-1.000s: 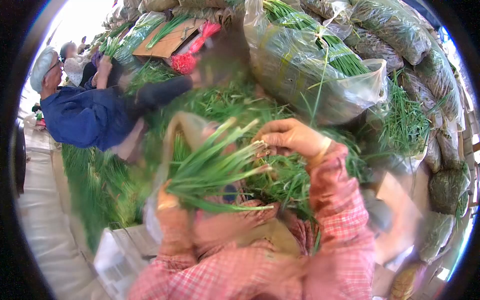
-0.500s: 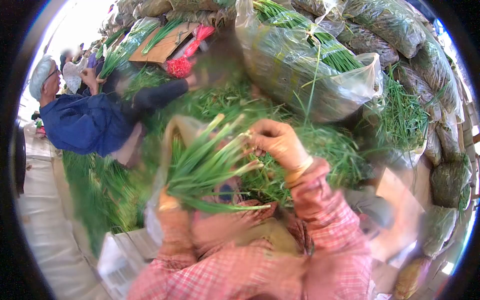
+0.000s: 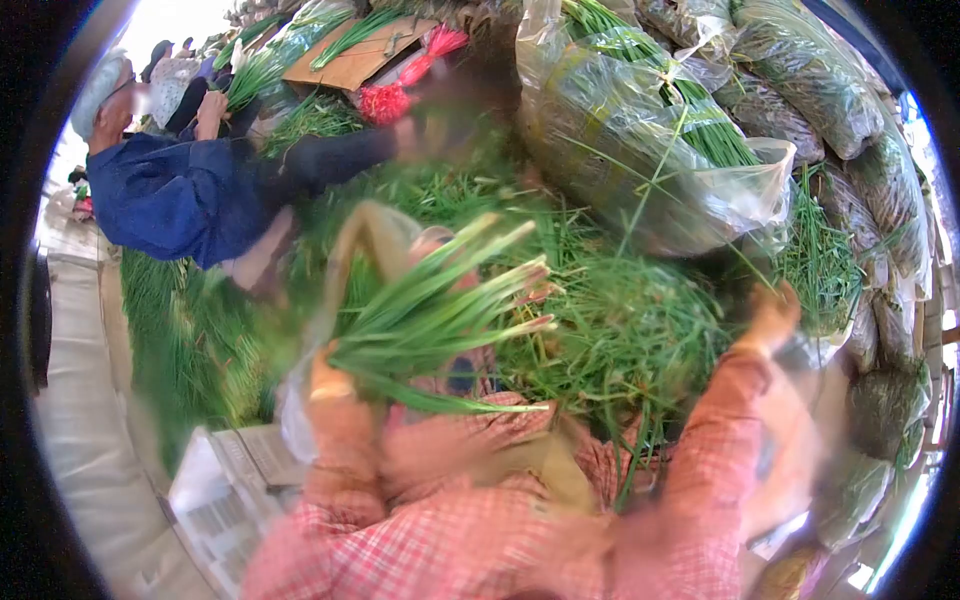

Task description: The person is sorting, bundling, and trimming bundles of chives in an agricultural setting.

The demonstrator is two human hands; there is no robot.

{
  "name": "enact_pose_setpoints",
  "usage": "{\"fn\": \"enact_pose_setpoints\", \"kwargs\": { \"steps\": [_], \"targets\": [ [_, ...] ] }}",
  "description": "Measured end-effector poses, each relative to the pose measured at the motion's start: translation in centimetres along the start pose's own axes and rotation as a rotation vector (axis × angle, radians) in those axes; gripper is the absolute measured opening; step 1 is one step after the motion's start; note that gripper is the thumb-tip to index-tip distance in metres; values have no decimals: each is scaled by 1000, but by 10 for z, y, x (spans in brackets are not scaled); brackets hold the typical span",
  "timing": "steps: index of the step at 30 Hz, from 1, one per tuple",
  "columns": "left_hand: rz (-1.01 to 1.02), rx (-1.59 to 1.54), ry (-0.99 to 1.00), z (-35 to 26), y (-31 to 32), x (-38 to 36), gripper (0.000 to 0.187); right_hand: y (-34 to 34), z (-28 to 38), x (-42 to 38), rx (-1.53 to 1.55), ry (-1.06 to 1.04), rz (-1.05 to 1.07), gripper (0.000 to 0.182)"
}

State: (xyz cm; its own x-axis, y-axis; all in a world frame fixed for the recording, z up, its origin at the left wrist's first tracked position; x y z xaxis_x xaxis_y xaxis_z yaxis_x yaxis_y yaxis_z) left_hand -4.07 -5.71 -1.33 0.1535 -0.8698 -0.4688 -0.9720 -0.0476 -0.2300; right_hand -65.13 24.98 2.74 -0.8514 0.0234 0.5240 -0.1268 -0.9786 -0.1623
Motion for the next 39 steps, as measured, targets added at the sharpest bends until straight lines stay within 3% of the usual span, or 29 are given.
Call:
{"fn": "enact_pose_setpoints", "kwargs": {
  "steps": [1, 3, 5, 7, 8, 11, 13, 16, 18, 19, 20, 21, 24, 28, 31, 32, 33, 35, 37, 39],
  "targets": [
    [15, -55, 7, 12, -5, 13, 43, 36, 80, -34, 170, -71, 160, 41],
    [14, -232, -81, 23, -12, 32, 48, 71, 187, -76, -493, -606, 269, 49],
    [16, -410, -74, 31, -20, 54, 55, 106, 250, -106, 25, -581, 713, 48],
    [9, -598, -145, 23, -24, 59, 56, 134, 264, -160, 516, 2, 1132, 39],
    [-51, -691, -175, 9, -25, 50, 56, 146, 247, -182, 863, 477, 1034, 27],
    [-145, -841, -198, -13, -37, 40, 53, 142, 210, -140, 647, 589, 816, 16],
    [-182, -904, -192, -21, -46, 37, 50, 125, 147, -105, 599, 580, 568, 8],
    [-190, -1022, -154, -32, -51, 45, 46, 100, 197, -124, 563, 401, 604, 4],
    [-147, -1133, -103, -35, -49, 51, 43, 99, 250, -173, 584, 102, 837, 14],
    [-133, -1075, -134, -45, -44, 38, 42, 110, 274, -193, 533, -263, 1020, 19],
    [-119, -1017, -163, -65, -34, 14, 40, 117, 314, -208, 259, -514, 1166, 30],
    [-109, -960, -185, -76, -27, -1, 39, 122, 331, -224, 211, -559, 1116, 46],
    [-129, -842, -29, -78, -25, -2, 37, 154, 316, -278, 269, -774, 895, 50],
    [-3, -974, -2, -73, -28, 9, 42, 160, 320, -276, 534, -895, 906, 27],
    [-69, -1028, -79, -69, -21, 15, 43, 149, 310, -256, 704, -525, 865, 17],
    [-78, -1050, -79, -67, -20, 19, 43, 144, 300, -245, 754, -455, 739, 10],
    [-88, -1072, -78, -63, -21, 26, 44, 149, 265, -255, 919, 560, 759, 8],
    [-94, -998, -65, -58, -21, 30, 46, 141, 267, -223, 956, 797, 553, 17],
    [-91, -816, -40, -54, -22, 30, 49, 138, 249, -199, 1156, 1015, 544, 18],
    [-122, -478, 105, -36, -26, 47, 51, 124, 221, -176, 1002, 999, 467, 18]
  ]
}}
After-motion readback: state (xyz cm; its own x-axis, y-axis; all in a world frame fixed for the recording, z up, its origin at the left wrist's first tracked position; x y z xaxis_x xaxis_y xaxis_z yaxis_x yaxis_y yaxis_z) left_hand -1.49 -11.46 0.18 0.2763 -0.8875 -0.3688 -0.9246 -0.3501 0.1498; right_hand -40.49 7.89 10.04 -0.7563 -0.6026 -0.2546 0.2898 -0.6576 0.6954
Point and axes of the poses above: each hand's wrist, its own x-axis towards the middle knuckle, its own y-axis out of the palm, z = x × y, the point moved 5 cm from there along x, towards the middle knuckle, and after that the axes turned 15 degrees about x, right-handed, at the moved point
